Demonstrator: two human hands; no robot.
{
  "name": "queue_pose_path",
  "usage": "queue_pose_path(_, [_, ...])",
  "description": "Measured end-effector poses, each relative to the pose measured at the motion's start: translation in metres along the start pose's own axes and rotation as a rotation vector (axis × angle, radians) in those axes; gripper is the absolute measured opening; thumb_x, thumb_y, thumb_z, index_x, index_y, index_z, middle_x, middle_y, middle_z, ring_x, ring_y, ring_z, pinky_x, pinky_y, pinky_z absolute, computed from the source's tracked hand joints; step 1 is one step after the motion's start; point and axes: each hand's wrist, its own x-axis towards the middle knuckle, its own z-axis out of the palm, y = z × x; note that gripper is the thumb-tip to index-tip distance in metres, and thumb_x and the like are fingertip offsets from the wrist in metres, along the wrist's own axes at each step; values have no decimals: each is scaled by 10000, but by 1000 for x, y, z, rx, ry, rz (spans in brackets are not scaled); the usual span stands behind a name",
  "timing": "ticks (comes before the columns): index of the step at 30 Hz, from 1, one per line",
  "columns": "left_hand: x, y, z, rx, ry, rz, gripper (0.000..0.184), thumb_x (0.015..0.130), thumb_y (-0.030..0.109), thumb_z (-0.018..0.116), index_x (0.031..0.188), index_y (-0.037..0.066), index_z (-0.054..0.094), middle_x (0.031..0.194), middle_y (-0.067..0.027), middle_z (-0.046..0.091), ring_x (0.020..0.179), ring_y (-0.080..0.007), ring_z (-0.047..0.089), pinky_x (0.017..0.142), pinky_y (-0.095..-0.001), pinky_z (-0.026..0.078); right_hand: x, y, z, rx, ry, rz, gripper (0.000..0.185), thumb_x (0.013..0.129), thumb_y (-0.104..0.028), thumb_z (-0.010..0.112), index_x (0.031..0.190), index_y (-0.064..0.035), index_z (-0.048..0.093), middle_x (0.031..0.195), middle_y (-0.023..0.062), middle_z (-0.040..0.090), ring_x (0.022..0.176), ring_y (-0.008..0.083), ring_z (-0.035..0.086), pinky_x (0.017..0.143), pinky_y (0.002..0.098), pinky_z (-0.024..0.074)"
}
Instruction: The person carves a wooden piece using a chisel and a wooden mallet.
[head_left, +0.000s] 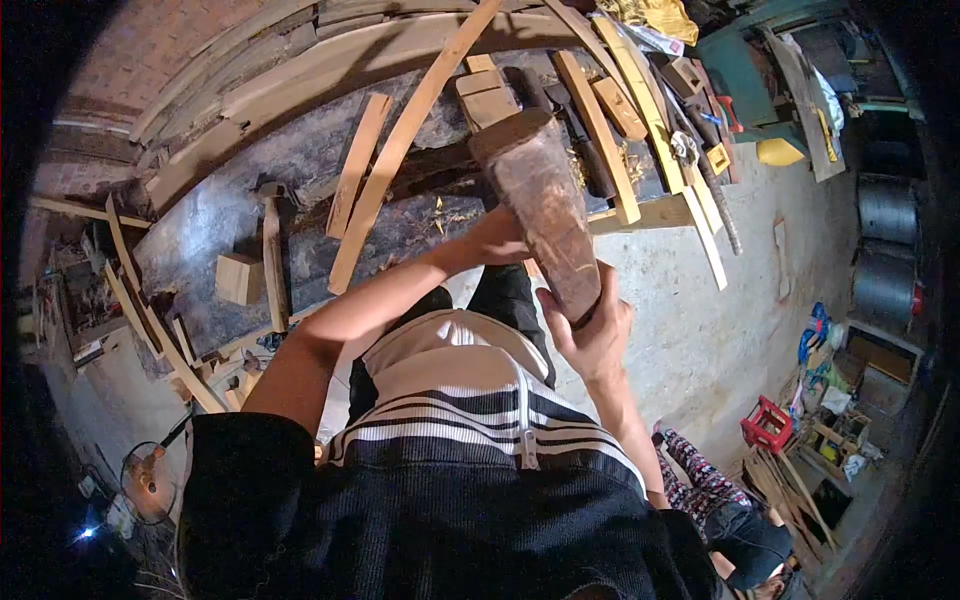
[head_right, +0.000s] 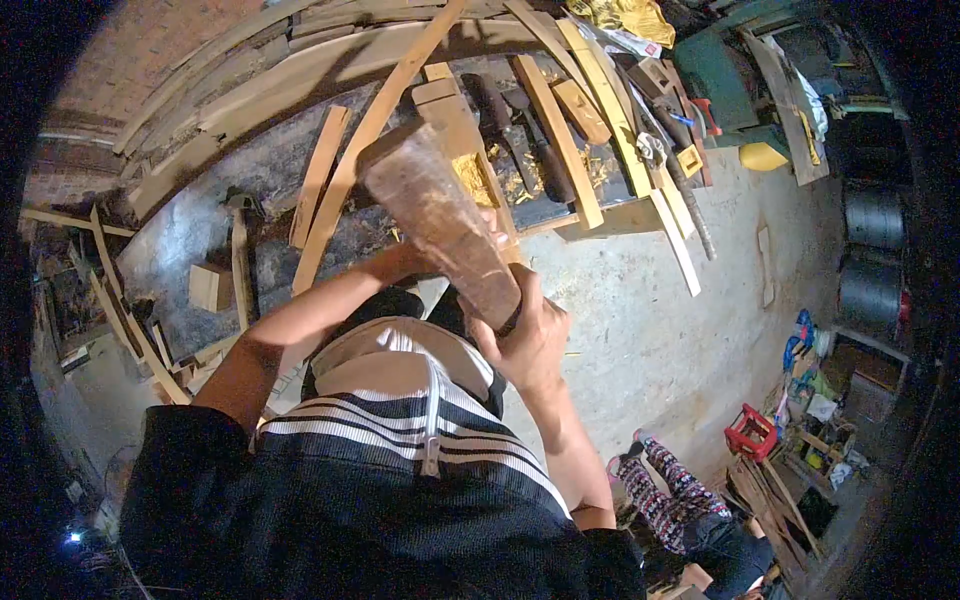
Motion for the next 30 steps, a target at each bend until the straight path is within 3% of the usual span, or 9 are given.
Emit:
queue_pose_path(4, [12, 38, -16, 219, 28, 174, 220, 890, 153, 604, 1079, 48, 644, 1028, -173, 661, 1029, -325, 629, 938, -450, 466, 4, 11, 1, -111, -202, 233, 486, 820, -331, 756, 1118, -31, 517, 672, 235, 642, 633, 430, 663, 551, 458, 511])
queue_pose_path(7, [40, 35, -25, 52, 346, 101, 120, 853, 113, 581, 833, 15, 648, 626, -202, 585, 582, -340, 637, 570, -410, 508, 2, 21, -1, 50, -94, 348, 469, 833, -312, 759, 1082, -8, 502, 714, 256, 653, 702, 453, 670, 583, 455, 507])
queue_pose_path(8, [47, 33, -38, 327, 209, -114, 134, 876, 129, 615, 790, 28, 636, 667, -152, 641, 622, -244, 654, 593, -357, 499, 0, 23, -2, 168, -53, 429, 452, 847, -294, 756, 1072, 8, 508, 712, 225, 666, 662, 377, 700, 589, 426, 513])
queue_pose_path(9, [53, 33, -46, 91, 284, -140, 158, 881, 154, 649, 787, 27, 635, 657, -105, 641, 635, -187, 632, 596, -347, 487, -1, 23, -3, 168, -54, 432, 452, 847, -294, 756, 1072, 8, 508, 712, 225, 666, 662, 377, 700, 589, 426, 513])
queue_pose_path(11, [59, 33, -57, -145, 348, -162, 190, 885, 179, 683, 783, 27, 634, 647, -58, 641, 648, -129, 610, 599, -337, 476, -3, 24, -7, 272, 53, 555, 437, 855, -295, 765, 1052, 19, 532, 659, 101, 635, 587, 134, 570, 560, 329, 483])
queue_pose_path(18, [61, 37, -60, -114, 252, -247, 224, 881, 218, 742, 804, 36, 637, 687, 8, 622, 705, -67, 526, 607, -317, 448, -6, 27, -13, 257, 40, 651, 424, 866, -298, 754, 1039, 18, 530, 670, 99, 616, 601, 136, 572, 565, 315, 473])
queue_pose_path(22, [53, 14, -39, -227, 300, -249, 268, 895, 236, 708, 779, 10, 623, 678, -21, 617, 700, -72, 535, 592, -317, 458, -8, 39, -5, 236, 28, 583, 422, 859, -287, 760, 1037, 19, 532, 700, 128, 644, 610, 169, 602, 576, 334, 492])
queue_pose_path(25, [46, 7, -33, -195, 243, -209, 82, 889, 57, 696, 839, 45, 632, 747, 20, 606, 758, -81, 568, 677, -282, 461, -1, 27, -7, 209, 26, 496, 424, 855, -270, 756, 1060, 20, 525, 729, 157, 673, 624, 209, 647, 590, 354, 512])
queue_pose_path(30, [40, 30, -17, 155, 242, 89, 179, 837, 174, 691, 810, 21, 601, 699, -110, 610, 665, -242, 634, 625, -383, 484, 10, 0, -14, 189, 139, 143, 505, 801, -250, 781, 1146, 5, 514, 752, 213, 678, 685, 342, 719, 610, 377, 541])
